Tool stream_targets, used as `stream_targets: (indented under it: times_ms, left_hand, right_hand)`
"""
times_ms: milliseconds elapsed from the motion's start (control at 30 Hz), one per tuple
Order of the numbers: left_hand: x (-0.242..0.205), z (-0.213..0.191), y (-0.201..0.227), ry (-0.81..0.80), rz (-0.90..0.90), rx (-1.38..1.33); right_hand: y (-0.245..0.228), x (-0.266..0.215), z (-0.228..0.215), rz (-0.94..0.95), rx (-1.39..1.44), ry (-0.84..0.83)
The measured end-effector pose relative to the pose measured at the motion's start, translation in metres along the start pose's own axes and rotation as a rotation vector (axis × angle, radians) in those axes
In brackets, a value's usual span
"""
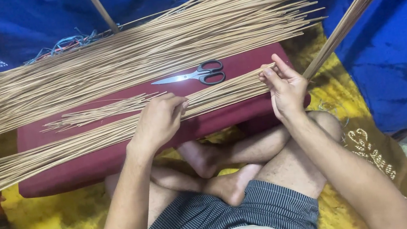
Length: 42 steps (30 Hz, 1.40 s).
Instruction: Cutting long thin wooden sticks to size and organizing them into bundles on a cushion.
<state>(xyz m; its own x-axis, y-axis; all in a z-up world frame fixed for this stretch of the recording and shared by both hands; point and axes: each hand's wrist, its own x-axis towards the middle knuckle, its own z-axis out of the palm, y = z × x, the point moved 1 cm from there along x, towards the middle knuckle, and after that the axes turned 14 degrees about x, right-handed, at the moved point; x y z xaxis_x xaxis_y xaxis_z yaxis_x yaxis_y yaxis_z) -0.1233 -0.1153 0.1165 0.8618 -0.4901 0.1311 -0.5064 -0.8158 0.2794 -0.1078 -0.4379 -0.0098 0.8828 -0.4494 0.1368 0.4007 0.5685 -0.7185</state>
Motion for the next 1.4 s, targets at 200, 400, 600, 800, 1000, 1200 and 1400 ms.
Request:
stream_targets:
  times_ms: [200, 400, 600, 800, 1000, 1200, 1400]
  left_hand:
    - [0.001, -0.008, 0.004, -0.045, -0.020, -0.059]
    - [0.008, -0.008, 0.002, -0.137, -0.032, -0.100]
    - [0.005, -0.002, 0.009, -0.101, 0.005, -0.088]
    - [0.010, 0.036, 0.019, -0.076, 0.126, 0.005]
    - [0.014, 0.066, 0.018, 0.112, 0.164, 0.267]
    - [-0.011, 0.038, -0.004, 0.213, 0.111, 0.390]
    - [-0.029, 0.037, -0.036, 0.247, 0.046, 0.403]
  right_hand:
    - [-0.003, -0.001, 0.000, 0.003, -0.010, 0.015]
    - [-0.008, 0.003, -0.010, 0.024, -0.052, 0.004]
    - [-0.046, 0.004, 0.002, -0.271, -0.636, -0.350]
    - [-0.063, -0.039, 0.090, -0.578, -1.281, -1.033]
    - [-0.021, -0.048, 0.087, -0.478, -1.422, -1.210]
    - [-0.050, -0.036, 0.071, -0.428, -1.538, -1.129]
    - [-0.067, -0.029, 0.059, -0.292, -1.579, -1.101]
